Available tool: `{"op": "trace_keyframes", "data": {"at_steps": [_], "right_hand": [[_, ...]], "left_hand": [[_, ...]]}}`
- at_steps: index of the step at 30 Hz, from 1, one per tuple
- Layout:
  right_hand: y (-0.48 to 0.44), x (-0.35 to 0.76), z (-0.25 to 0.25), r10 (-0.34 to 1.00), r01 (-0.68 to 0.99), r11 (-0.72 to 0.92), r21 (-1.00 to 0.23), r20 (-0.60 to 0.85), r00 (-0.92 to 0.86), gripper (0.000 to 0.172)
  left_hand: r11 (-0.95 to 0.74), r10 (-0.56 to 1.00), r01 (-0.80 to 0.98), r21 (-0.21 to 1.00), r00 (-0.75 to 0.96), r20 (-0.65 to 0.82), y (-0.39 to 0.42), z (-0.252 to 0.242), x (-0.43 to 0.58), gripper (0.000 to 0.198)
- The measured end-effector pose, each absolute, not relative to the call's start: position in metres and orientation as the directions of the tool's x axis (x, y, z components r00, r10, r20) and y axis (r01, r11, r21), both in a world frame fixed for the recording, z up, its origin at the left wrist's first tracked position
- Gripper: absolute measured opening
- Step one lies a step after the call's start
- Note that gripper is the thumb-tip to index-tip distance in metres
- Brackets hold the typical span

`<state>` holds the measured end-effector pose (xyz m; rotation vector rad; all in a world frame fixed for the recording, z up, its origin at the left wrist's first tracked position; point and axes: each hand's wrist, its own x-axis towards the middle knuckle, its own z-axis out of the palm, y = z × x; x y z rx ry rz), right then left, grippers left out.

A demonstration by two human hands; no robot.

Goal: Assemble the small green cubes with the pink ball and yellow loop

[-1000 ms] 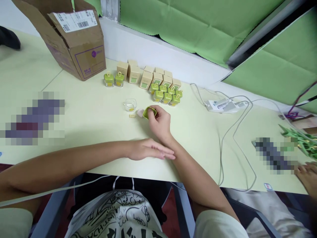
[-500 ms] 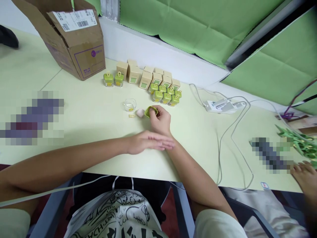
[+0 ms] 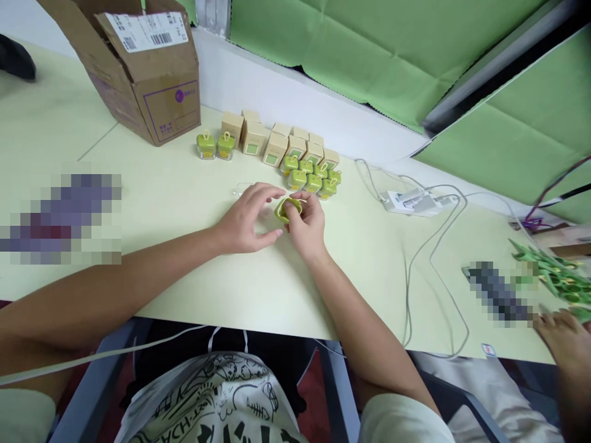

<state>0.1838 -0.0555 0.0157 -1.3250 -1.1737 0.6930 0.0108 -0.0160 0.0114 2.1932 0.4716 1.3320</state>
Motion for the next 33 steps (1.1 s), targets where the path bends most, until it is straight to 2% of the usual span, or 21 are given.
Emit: {"op": "trace_keyframes", "data": {"at_steps": [2, 5, 8, 10, 12, 14, 16, 18, 23, 33], "right_hand": [[-0.06, 0.177, 0.015, 0.928, 0.231, 0.197, -0.953, 0.257, 0.269, 0.025], [-0.064, 0.172, 0.012, 0.931, 0.283, 0.249, -0.926, 0.309, 0.194, 0.021], [-0.066, 0.175, 0.011, 0.938, 0.322, 0.292, -0.9, 0.335, 0.085, 0.022], [-0.067, 0.178, 0.011, 0.929, 0.396, 0.328, -0.858, 0.368, 0.028, 0.029], [-0.068, 0.179, 0.011, 0.89, 0.564, 0.385, -0.731, 0.455, -0.017, 0.038], [-0.07, 0.177, 0.008, 0.849, 0.748, 0.418, -0.516, 0.514, -0.119, 0.042], [-0.072, 0.172, 0.005, 0.852, 0.849, 0.421, -0.32, 0.46, -0.25, 0.044], [-0.074, 0.167, 0.002, 0.873, 0.882, 0.418, -0.219, 0.365, -0.323, 0.044], [-0.075, 0.165, 0.001, 0.889, 0.89, 0.415, -0.191, 0.291, -0.353, 0.041], [-0.069, 0.168, -0.001, 0.842, 0.871, 0.459, -0.173, 0.399, -0.364, 0.026]], "left_hand": [[-0.877, 0.409, 0.012, 0.48, 0.543, 0.733, -0.015, 0.007, 0.013, 0.07], [-0.924, 0.325, 0.022, 0.383, 0.574, 0.751, -0.018, 0.001, 0.018, 0.067], [-0.921, 0.349, 0.043, 0.388, 0.537, 0.768, -0.014, 0.0, 0.018, 0.056], [-0.883, 0.448, 0.095, 0.46, 0.465, 0.763, -0.008, 0.003, 0.015, 0.047], [-0.807, 0.587, 0.177, 0.563, 0.344, 0.733, 0.001, 0.005, 0.011, 0.043], [-0.719, 0.695, 0.223, 0.658, 0.216, 0.686, 0.01, 0.004, 0.007, 0.045], [-0.666, 0.744, 0.219, 0.713, 0.134, 0.655, 0.018, 0.002, 0.004, 0.048], [-0.646, 0.761, 0.205, 0.735, 0.098, 0.641, 0.023, -0.001, 0.003, 0.047], [-0.657, 0.753, 0.205, 0.726, 0.132, 0.644, 0.022, -0.001, 0.004, 0.047], [-0.661, 0.749, 0.237, 0.712, 0.152, 0.645, 0.02, 0.002, 0.004, 0.044]]}}
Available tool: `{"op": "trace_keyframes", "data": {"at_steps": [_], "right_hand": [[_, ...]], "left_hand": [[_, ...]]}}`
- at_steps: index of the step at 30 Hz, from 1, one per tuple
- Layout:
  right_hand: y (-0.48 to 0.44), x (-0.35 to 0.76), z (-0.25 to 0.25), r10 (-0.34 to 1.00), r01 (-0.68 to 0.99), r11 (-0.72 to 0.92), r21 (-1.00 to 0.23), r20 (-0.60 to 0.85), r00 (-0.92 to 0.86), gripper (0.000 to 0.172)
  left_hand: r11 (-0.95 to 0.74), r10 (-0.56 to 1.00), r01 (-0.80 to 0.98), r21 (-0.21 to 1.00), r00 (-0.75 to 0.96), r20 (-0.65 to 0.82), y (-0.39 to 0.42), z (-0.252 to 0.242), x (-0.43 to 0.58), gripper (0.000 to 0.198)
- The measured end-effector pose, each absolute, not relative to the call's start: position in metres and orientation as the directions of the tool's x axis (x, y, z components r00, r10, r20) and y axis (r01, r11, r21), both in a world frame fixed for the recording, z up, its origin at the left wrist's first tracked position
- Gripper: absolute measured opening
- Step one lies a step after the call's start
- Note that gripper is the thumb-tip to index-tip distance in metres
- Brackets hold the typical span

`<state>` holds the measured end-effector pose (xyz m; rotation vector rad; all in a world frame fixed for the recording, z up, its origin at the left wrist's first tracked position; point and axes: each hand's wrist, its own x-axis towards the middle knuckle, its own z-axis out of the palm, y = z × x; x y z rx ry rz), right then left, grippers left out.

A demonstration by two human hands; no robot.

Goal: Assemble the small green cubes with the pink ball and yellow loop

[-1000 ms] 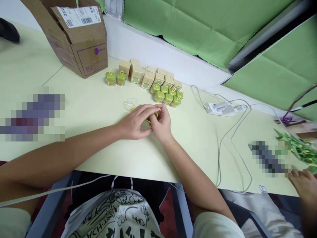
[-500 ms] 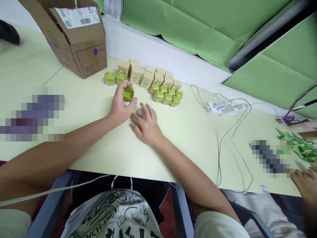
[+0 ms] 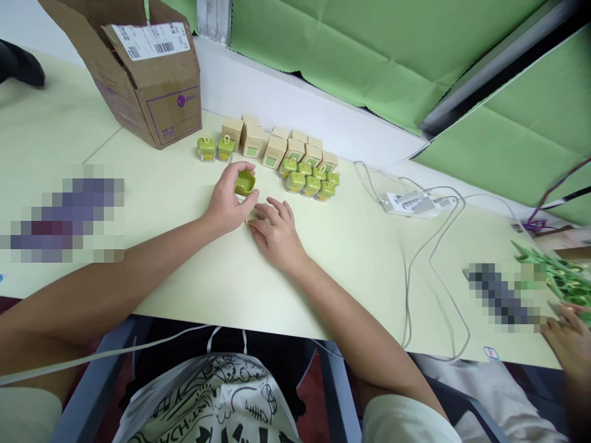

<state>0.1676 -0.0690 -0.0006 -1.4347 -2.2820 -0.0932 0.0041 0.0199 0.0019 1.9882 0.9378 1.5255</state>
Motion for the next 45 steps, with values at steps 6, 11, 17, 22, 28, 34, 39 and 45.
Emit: {"op": "trace_keyframes", "data": {"at_steps": [6, 11, 17, 22, 28, 34, 39, 45], "right_hand": [[-0.07, 0.169, -0.001, 0.79, 0.848, 0.523, -0.09, 0.425, -0.442, 0.025], [-0.072, 0.169, 0.0, 0.756, 0.826, 0.563, -0.03, 0.422, -0.501, 0.029], [-0.069, 0.176, 0.005, 0.728, 0.786, 0.604, -0.132, 0.494, -0.476, 0.026], [-0.069, 0.182, 0.01, 0.702, 0.718, 0.622, -0.311, 0.628, -0.336, 0.029], [-0.071, 0.184, 0.018, 0.724, 0.727, 0.521, -0.448, 0.683, -0.098, 0.013], [-0.073, 0.187, 0.02, 0.7, 0.626, 0.481, -0.613, 0.699, 0.147, 0.018], [-0.073, 0.186, 0.026, 0.669, 0.669, 0.517, -0.534, 0.74, 0.073, 0.017], [-0.072, 0.183, 0.023, 0.674, 0.672, 0.534, -0.513, 0.738, 0.027, 0.017]], "left_hand": [[-0.664, 0.747, 0.264, 0.7, 0.177, 0.641, 0.017, 0.003, 0.005, 0.043], [-0.668, 0.744, 0.258, 0.698, 0.197, 0.639, 0.014, 0.005, 0.005, 0.044], [-0.717, 0.697, 0.234, 0.656, 0.238, 0.677, 0.011, 0.008, 0.004, 0.04], [-0.76, 0.65, 0.224, 0.61, 0.274, 0.709, 0.01, 0.01, 0.003, 0.038], [-0.767, 0.64, 0.24, 0.595, 0.354, 0.682, 0.006, 0.011, 0.003, 0.038], [-0.834, 0.534, 0.18, 0.522, 0.505, 0.678, -0.001, 0.011, 0.003, 0.035], [-0.847, 0.499, 0.175, 0.501, 0.586, 0.639, -0.004, 0.009, 0.004, 0.043], [-0.833, 0.533, 0.2, 0.515, 0.54, 0.652, -0.003, 0.003, 0.007, 0.037]]}}
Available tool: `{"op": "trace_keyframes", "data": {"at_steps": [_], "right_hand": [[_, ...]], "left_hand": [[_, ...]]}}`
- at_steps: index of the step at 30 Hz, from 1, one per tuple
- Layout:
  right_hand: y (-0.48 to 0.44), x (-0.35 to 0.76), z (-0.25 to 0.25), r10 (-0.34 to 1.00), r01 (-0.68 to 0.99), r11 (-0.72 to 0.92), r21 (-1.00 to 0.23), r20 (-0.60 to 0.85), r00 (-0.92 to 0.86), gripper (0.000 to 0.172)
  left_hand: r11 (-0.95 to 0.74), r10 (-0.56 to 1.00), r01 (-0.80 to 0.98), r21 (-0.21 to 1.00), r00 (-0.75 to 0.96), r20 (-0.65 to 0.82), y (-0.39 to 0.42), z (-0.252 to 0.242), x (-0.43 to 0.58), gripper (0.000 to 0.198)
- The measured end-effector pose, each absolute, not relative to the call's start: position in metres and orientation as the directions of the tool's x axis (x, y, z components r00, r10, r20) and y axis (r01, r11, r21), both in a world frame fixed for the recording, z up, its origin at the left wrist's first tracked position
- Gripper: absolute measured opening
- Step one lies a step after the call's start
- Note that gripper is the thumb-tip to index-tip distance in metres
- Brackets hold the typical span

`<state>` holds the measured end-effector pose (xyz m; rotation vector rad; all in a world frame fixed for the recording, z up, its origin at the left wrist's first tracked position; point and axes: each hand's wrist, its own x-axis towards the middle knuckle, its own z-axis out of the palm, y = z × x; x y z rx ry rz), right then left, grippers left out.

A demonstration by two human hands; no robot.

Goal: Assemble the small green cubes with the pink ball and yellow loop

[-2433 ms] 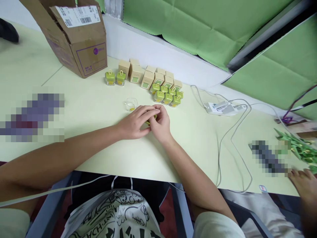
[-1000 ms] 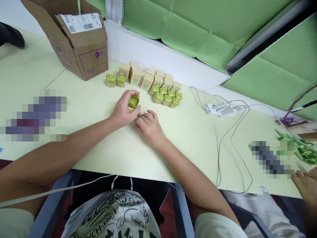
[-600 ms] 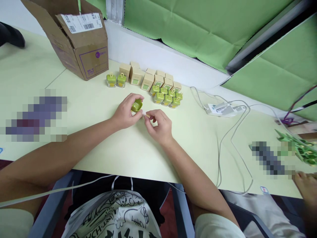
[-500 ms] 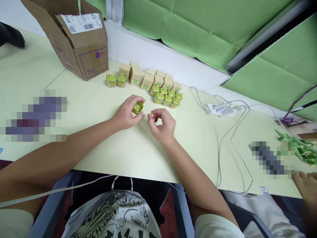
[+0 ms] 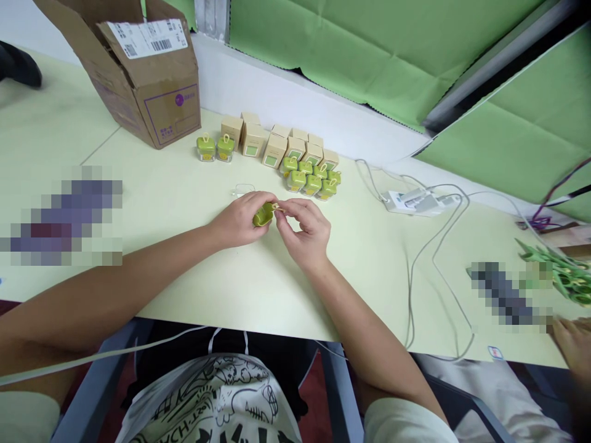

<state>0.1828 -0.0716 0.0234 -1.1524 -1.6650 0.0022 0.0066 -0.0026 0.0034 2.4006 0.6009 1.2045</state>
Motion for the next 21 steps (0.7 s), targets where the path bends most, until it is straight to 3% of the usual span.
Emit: {"op": "trace_keyframes", "data": {"at_steps": [5, 13, 21], "right_hand": [[-0.0718, 0.1834, 0.0214, 0.683, 0.683, 0.531, -0.502, 0.731, 0.007, 0.018], [-0.0717, 0.1863, 0.0239, 0.657, 0.668, 0.608, -0.43, 0.745, -0.118, 0.016], [-0.0713, 0.186, 0.0238, 0.681, 0.671, 0.593, -0.445, 0.722, -0.123, 0.014]], "left_hand": [[-0.859, 0.494, 0.189, 0.475, 0.549, 0.674, -0.0033, 0.003, 0.0069, 0.032], [-0.818, 0.54, 0.204, 0.537, 0.594, 0.596, -0.0076, 0.0075, 0.0058, 0.02], [-0.824, 0.516, 0.19, 0.534, 0.639, 0.57, -0.0071, 0.0122, 0.0036, 0.013]]}}
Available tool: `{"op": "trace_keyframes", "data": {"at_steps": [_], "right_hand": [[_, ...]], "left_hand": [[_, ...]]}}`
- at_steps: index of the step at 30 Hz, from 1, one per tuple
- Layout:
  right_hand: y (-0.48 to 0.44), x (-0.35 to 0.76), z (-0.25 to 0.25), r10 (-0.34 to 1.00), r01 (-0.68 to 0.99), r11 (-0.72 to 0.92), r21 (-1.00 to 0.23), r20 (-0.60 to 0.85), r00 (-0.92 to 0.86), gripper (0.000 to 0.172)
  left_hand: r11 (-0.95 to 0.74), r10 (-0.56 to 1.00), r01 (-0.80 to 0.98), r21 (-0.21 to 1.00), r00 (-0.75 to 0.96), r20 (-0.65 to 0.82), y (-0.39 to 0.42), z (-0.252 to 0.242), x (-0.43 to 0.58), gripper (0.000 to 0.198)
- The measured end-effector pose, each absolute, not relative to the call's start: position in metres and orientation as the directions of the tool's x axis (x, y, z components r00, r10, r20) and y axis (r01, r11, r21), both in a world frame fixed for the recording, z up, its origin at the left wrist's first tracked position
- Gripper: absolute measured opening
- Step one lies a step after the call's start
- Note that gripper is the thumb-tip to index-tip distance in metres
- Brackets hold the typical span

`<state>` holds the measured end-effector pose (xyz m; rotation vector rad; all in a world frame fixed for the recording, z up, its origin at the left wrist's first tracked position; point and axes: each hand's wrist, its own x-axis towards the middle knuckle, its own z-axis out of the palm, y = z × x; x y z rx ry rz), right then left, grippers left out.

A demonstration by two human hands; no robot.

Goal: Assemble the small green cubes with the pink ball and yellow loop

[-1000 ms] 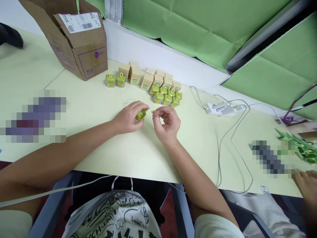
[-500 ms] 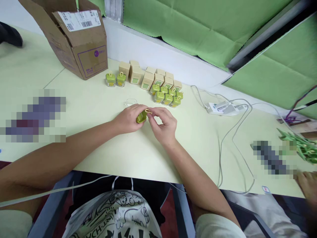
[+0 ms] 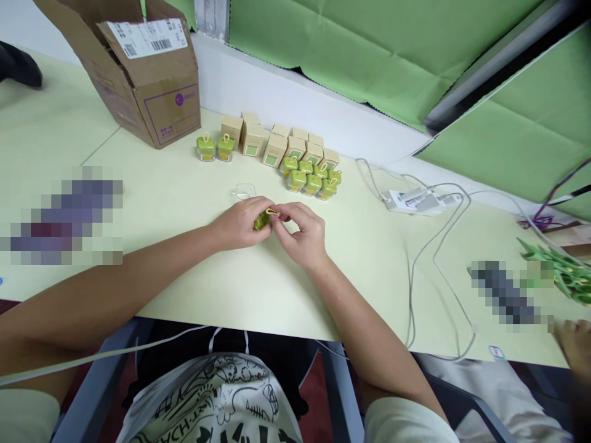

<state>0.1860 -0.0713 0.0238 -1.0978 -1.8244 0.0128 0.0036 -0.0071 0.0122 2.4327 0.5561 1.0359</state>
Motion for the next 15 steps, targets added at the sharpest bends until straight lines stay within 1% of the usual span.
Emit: {"op": "trace_keyframes", "data": {"at_steps": [4, 10, 12, 15], "right_hand": [[-0.0713, 0.1865, 0.0235, 0.704, 0.671, 0.578, -0.464, 0.699, -0.123, 0.013], [-0.0712, 0.1868, 0.0224, 0.736, 0.679, 0.547, -0.489, 0.668, -0.111, 0.014], [-0.0703, 0.1872, 0.0207, 0.738, 0.681, 0.543, -0.492, 0.666, -0.107, 0.014], [-0.0684, 0.1887, 0.0178, 0.731, 0.674, 0.544, -0.5, 0.676, -0.088, 0.015]], "left_hand": [[-0.829, 0.514, 0.2, 0.522, 0.637, 0.574, -0.0067, 0.011, 0.0043, 0.011], [-0.813, 0.541, 0.214, 0.542, 0.623, 0.565, -0.0068, 0.0084, 0.0066, 0.012], [-0.808, 0.542, 0.209, 0.551, 0.629, 0.557, -0.0072, 0.0092, 0.0063, 0.015], [-0.803, 0.526, 0.174, 0.569, 0.655, 0.542, -0.0083, 0.011, 0.0051, 0.029]]}}
